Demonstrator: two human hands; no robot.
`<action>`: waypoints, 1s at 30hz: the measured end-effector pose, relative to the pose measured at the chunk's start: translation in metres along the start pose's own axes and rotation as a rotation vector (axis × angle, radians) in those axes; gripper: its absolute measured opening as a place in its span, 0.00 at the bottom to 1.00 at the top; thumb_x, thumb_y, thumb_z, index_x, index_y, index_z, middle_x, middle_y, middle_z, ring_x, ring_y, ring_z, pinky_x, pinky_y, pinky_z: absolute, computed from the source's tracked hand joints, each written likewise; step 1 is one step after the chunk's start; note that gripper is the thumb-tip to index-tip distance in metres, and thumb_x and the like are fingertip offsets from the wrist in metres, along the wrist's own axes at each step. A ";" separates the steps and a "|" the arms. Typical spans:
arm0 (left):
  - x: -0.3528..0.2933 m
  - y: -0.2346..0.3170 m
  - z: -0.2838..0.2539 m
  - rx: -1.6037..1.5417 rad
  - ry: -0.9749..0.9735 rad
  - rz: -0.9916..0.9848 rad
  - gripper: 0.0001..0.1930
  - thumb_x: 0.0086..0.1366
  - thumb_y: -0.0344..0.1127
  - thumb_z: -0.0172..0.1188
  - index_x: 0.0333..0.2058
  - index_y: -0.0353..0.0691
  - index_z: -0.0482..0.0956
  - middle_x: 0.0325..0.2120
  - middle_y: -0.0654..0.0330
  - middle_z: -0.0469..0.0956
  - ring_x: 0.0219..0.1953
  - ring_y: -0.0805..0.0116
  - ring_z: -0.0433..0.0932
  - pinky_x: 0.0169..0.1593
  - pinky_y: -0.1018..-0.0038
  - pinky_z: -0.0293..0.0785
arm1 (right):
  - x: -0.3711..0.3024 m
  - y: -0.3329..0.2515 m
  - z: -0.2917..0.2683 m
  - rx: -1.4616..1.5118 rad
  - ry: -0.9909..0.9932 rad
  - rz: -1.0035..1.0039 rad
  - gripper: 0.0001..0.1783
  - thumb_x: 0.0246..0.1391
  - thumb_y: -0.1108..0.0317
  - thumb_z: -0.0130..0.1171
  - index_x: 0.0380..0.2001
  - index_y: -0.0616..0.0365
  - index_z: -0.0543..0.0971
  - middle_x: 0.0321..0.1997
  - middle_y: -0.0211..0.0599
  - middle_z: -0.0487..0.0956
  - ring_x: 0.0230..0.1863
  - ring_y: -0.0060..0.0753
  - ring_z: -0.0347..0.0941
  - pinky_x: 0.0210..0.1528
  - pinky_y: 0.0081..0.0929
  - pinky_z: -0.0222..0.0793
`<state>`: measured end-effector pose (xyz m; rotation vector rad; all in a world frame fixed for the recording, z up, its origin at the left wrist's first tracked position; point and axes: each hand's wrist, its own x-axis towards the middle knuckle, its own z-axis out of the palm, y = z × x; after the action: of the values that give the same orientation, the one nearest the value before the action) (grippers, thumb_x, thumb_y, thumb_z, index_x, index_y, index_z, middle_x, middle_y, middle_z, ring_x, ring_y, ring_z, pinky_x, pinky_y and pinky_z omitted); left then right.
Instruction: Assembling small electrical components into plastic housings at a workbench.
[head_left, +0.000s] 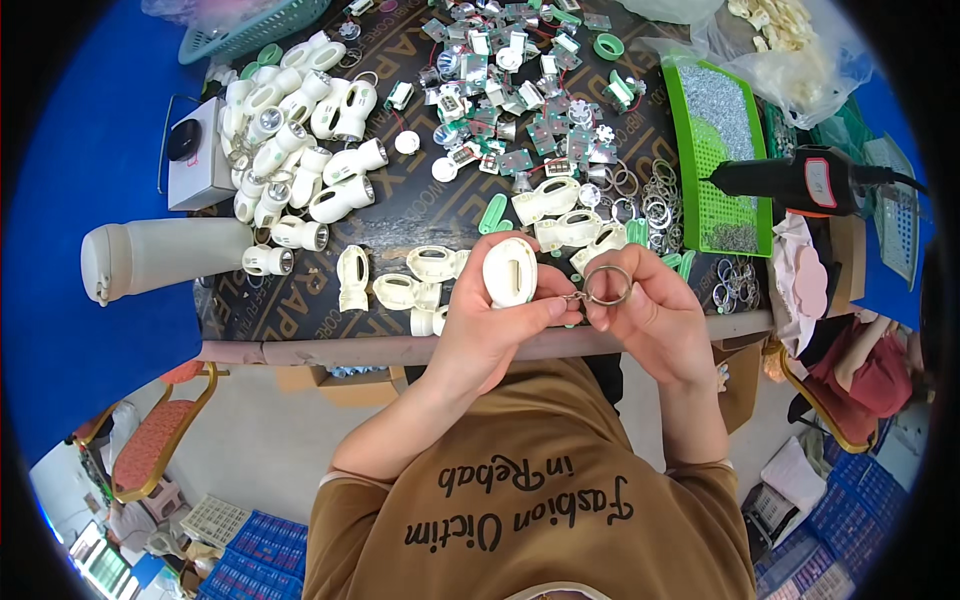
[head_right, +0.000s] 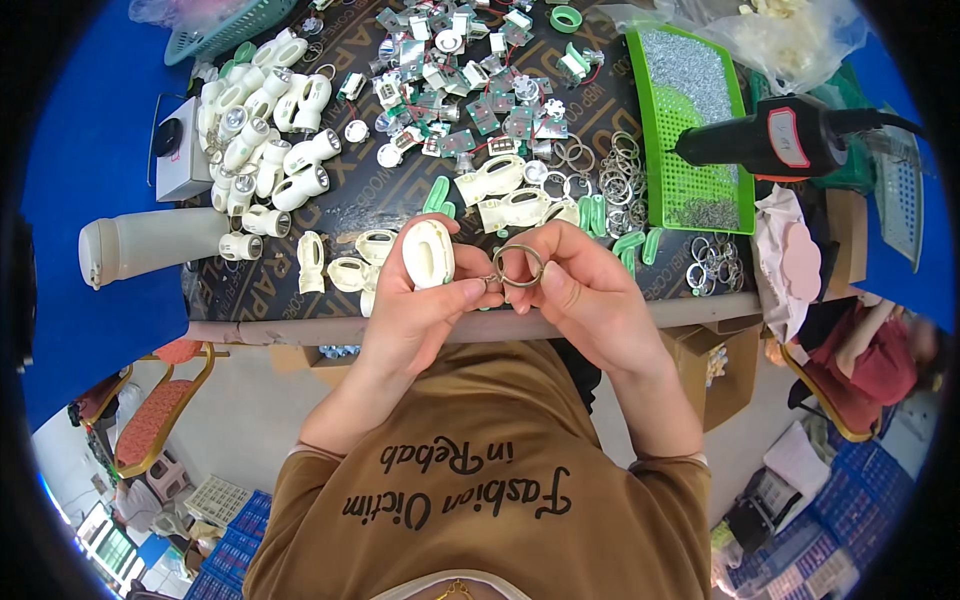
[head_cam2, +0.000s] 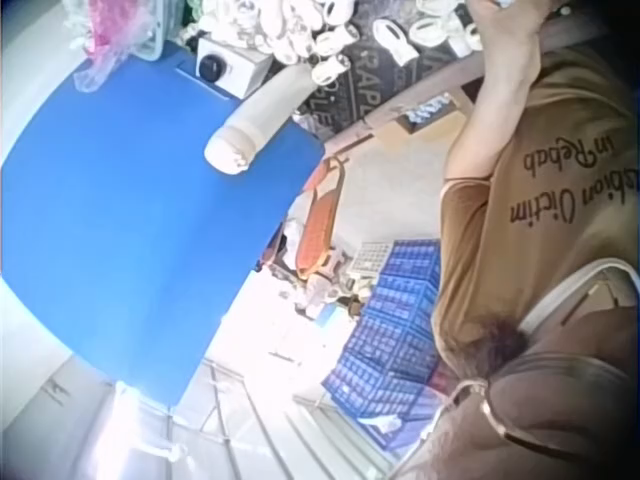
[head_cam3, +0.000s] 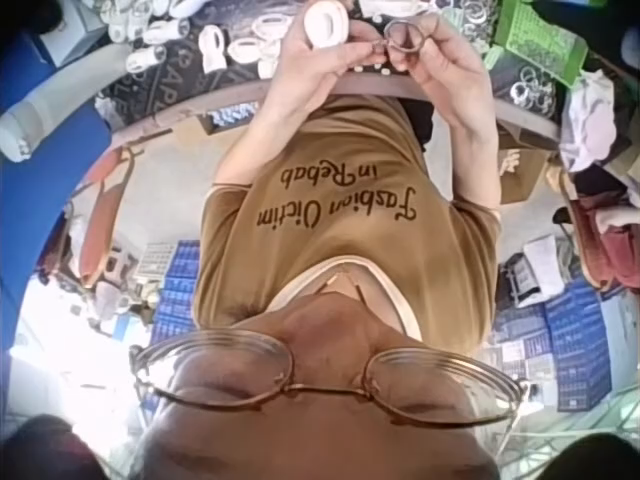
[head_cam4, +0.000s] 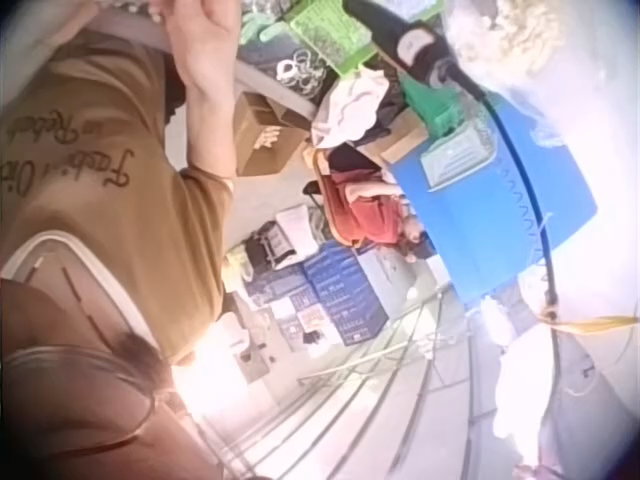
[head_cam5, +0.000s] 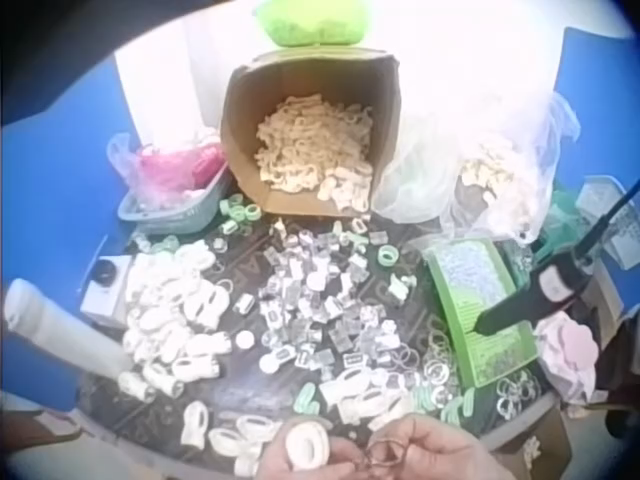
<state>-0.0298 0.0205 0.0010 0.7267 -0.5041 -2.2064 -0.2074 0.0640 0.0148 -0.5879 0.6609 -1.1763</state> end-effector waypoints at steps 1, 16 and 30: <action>0.000 0.000 0.000 0.001 0.001 0.000 0.23 0.53 0.16 0.56 0.46 0.39 0.59 0.33 0.52 0.75 0.37 0.65 0.76 0.42 0.67 0.77 | -0.001 0.000 0.001 0.001 -0.001 0.000 0.10 0.59 0.65 0.47 0.39 0.60 0.66 0.40 0.34 0.69 0.37 0.23 0.64 0.42 0.22 0.62; -0.013 0.031 0.014 0.723 0.013 0.318 0.22 0.51 0.19 0.60 0.43 0.38 0.61 0.27 0.62 0.74 0.30 0.78 0.73 0.35 0.81 0.71 | 0.013 0.030 0.023 -0.604 0.079 -0.257 0.28 0.41 0.75 0.63 0.47 0.61 0.64 0.49 0.41 0.70 0.47 0.32 0.68 0.49 0.27 0.63; -0.012 0.029 0.002 0.544 0.049 0.242 0.24 0.50 0.18 0.60 0.44 0.39 0.61 0.27 0.61 0.74 0.30 0.78 0.72 0.34 0.82 0.69 | 0.021 0.022 0.028 -1.316 0.105 -0.623 0.09 0.36 0.78 0.59 0.25 0.61 0.73 0.22 0.37 0.70 0.21 0.37 0.67 0.23 0.30 0.62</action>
<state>-0.0091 0.0116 0.0226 0.9370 -1.1283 -1.8295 -0.1679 0.0521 0.0149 -1.9470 1.3971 -1.2206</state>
